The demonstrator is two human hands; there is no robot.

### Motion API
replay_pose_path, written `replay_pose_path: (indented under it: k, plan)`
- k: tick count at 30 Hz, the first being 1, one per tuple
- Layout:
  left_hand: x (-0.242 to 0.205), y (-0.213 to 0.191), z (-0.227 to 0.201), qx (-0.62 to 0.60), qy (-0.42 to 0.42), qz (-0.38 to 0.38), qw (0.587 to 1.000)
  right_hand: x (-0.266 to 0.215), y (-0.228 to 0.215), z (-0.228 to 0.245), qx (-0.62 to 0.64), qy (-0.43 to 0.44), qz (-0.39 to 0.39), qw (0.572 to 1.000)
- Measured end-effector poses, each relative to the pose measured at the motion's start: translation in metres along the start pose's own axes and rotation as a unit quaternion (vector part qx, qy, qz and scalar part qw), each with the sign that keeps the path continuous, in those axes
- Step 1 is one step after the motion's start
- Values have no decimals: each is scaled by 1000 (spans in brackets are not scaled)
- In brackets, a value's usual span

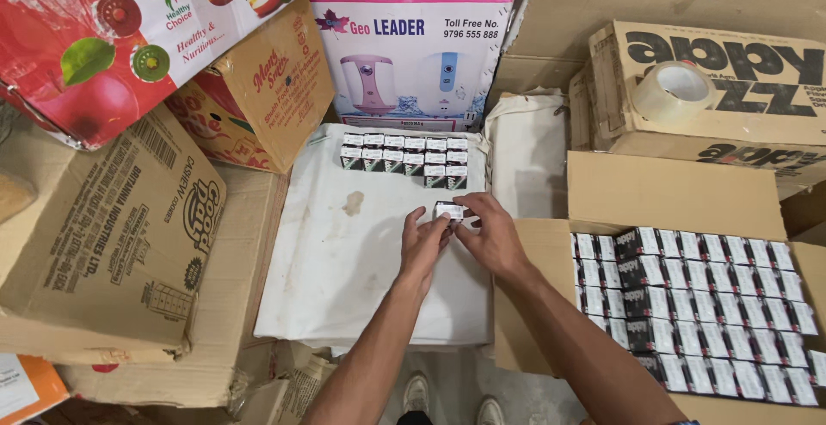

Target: The person repeatedly picks small white boxes from a large open cardboard box and places them in neat rows on a white cloth surface. The person continues this transfer throughout the clip, building up a growing stack of boxes on the cloth.

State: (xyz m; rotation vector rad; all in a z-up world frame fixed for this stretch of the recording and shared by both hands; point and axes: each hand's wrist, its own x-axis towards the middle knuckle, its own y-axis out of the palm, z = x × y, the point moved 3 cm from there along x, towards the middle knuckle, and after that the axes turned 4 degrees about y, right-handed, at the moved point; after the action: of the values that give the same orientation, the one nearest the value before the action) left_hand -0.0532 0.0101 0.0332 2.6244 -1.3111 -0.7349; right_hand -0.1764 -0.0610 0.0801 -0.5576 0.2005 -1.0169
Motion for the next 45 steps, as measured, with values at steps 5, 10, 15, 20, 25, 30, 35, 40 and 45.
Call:
replay_pose_path:
  k: [5, 10, 15, 20, 25, 30, 35, 40, 45]
  plan:
    - [37, -42, 7, -29, -52, -24, 998, 35, 66, -30, -33, 45, 5, 998]
    - [78, -81, 25, 122, -39, -31, 991, 53, 107, -48, -24, 91, 3, 996]
    - [91, -84, 15, 98, -38, -23, 994, 64, 123, -45, 1, 122, -14, 992]
    - [119, -87, 17, 50, -64, -25, 996, 81, 128, -59, -52, 88, -55, 993]
    - [133, -82, 7, 31, -67, -9, 997, 93, 122, -46, -236, 14, -129, 963]
    - [143, -76, 5, 10, -58, -4, 998, 111, 133, -78, -327, -68, -203, 921]
    - [148, -69, 7, -6, -57, -3, 998, 117, 130, -80, -309, -56, -192, 930]
    - [147, -72, 11, 1, -54, 3, 999, 115, 129, -78, -302, -50, -188, 933]
    - [144, -78, 9, 50, 1, -9, 999, 112, 123, -73, -151, 6, -163, 975]
